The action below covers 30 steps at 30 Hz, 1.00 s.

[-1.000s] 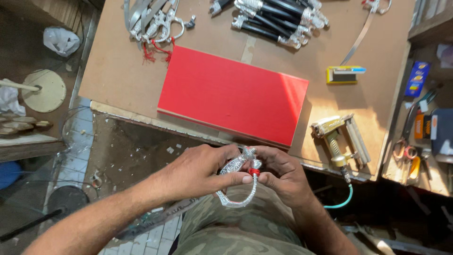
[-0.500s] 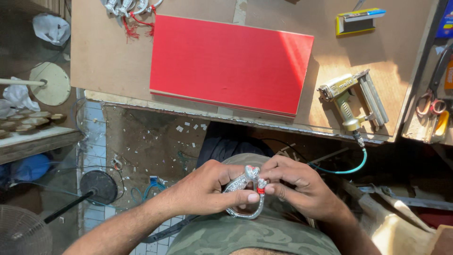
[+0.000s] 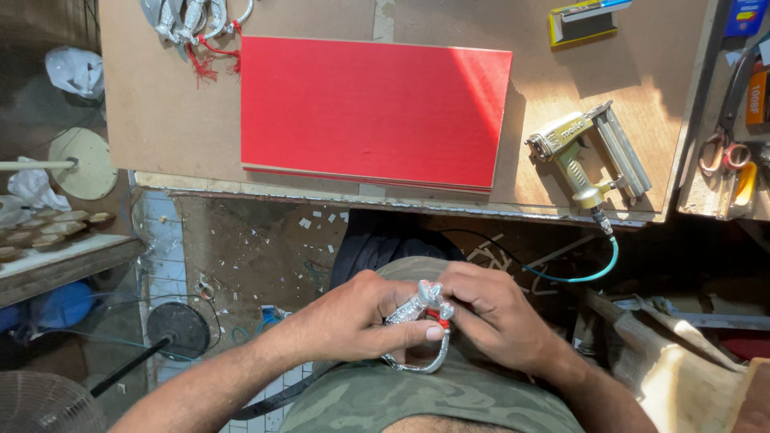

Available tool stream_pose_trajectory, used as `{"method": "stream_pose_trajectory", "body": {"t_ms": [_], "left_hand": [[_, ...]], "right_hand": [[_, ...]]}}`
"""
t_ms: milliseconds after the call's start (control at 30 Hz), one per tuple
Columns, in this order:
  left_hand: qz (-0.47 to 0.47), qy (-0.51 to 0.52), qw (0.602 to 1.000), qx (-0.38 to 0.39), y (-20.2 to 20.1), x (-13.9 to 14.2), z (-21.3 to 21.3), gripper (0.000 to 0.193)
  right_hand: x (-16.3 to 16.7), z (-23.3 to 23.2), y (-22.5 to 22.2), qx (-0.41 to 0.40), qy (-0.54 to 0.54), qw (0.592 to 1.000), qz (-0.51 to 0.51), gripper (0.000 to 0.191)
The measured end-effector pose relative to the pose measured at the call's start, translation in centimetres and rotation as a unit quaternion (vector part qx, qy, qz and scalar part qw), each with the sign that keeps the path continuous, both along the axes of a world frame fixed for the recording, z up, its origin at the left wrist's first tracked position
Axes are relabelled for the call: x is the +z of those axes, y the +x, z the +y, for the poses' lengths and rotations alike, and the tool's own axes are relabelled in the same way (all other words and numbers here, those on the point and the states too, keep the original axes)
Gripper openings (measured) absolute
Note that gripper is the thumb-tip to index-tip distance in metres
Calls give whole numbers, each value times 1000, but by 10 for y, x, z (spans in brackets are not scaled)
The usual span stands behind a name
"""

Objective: The person places a decorative sword and its scabbard onto red cardboard sheets, then uses a pneumatic nail gun to fasten them. The person repeats this process for multiple swords, aligning each blade and scabbard before nailing them to the board.

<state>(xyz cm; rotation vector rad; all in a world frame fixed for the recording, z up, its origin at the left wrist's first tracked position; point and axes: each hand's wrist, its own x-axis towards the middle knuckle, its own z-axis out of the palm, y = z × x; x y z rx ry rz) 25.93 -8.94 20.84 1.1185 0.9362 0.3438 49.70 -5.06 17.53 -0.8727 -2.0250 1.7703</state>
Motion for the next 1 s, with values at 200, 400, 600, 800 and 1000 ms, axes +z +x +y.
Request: {"method": "stream_pose_trajectory", "body": {"t_ms": [200,400,600,800,1000], "left_hand": [[59,-18,998,22,-11,13,1,33],[107,181,930,302,-65,3,20,20],[-102,159,750,633,-105,-76,69,22],[-256,-12,641,723,-93,-192,96,29],[-124,-190,740,633,-122,-214,99,41]], "right_hand": [[18,1,22,-38,46,997,-41,7],[-18,21,-3,-120,189,975,-15,84],[-82,57,-39,-101,124,985,-65,64],[-149,77,-53,-196,157,949,-193,33],[-198,112,-60,-200,351,882,-244,18]]}}
